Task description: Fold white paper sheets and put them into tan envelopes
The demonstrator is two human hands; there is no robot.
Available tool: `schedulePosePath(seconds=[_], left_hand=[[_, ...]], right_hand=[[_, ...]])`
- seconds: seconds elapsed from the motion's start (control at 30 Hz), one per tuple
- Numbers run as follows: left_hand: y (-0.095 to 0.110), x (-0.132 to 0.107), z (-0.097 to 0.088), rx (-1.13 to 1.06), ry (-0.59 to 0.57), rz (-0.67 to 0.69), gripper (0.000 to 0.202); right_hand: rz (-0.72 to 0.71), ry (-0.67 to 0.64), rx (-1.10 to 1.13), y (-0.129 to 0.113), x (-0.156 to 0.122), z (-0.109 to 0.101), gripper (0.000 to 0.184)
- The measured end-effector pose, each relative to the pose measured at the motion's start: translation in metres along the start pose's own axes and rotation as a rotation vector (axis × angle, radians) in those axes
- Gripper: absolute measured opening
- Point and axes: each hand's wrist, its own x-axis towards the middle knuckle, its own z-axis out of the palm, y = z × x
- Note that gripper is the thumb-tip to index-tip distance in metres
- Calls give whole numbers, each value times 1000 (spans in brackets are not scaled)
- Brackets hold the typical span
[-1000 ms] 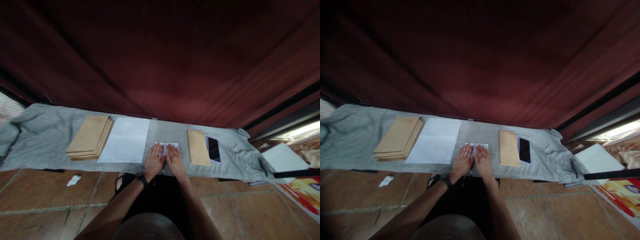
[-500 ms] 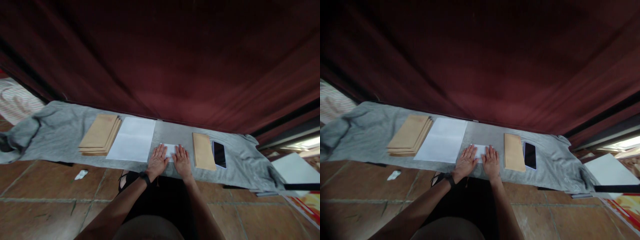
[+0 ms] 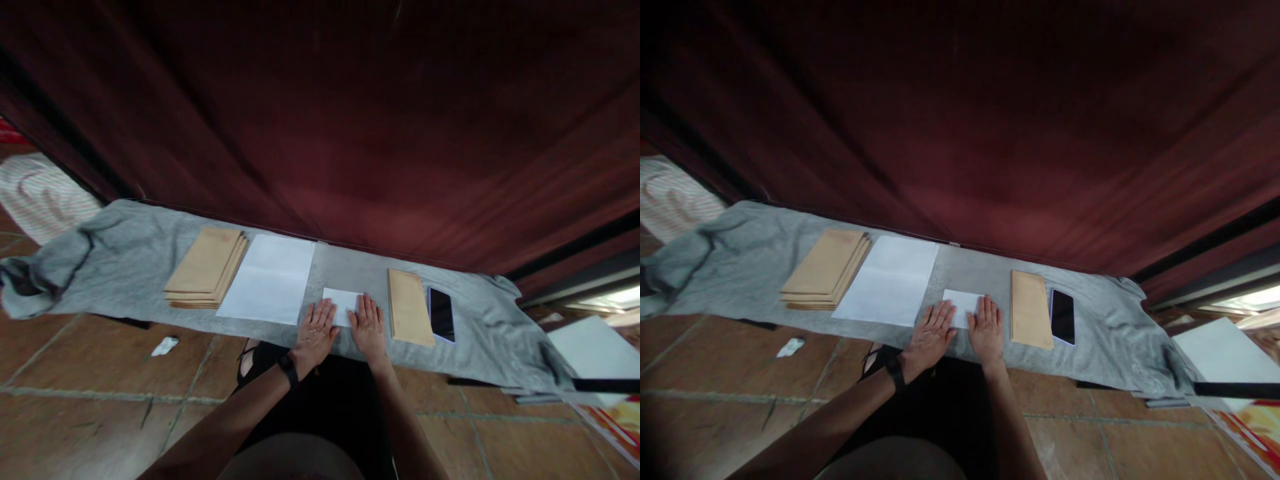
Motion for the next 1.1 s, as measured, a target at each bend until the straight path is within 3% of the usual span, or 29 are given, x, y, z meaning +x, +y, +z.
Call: schedulePosePath(seconds=[0.13,0.23,0.37,0.53,0.7,0.9,1.1], left_hand=[[1,-22,-7,-14,-11,174,56],[-3,-28,-11,-10,-27,221,56],[-6,-26,-11,-10,-38,236,56],[-4,-27,-7,-4,-12,223,47],[-3,-27,-9,22,-13,242,51],[-5,-29,-11,79,58,264,60],[1,-32,-7,90,42,246,66]], right_hand=[[41,-16,86,1,9,-5,53],[32,-45,137,-10,30,-8,42],[-89,-141,220,-46,54,2,40],[-259,-280,176,-70,51,25,43],[-284,-297,106,-52,52,29,43],[-217,-239,27,-15,51,15,46],[-141,-214,-28,7,51,1,42]])
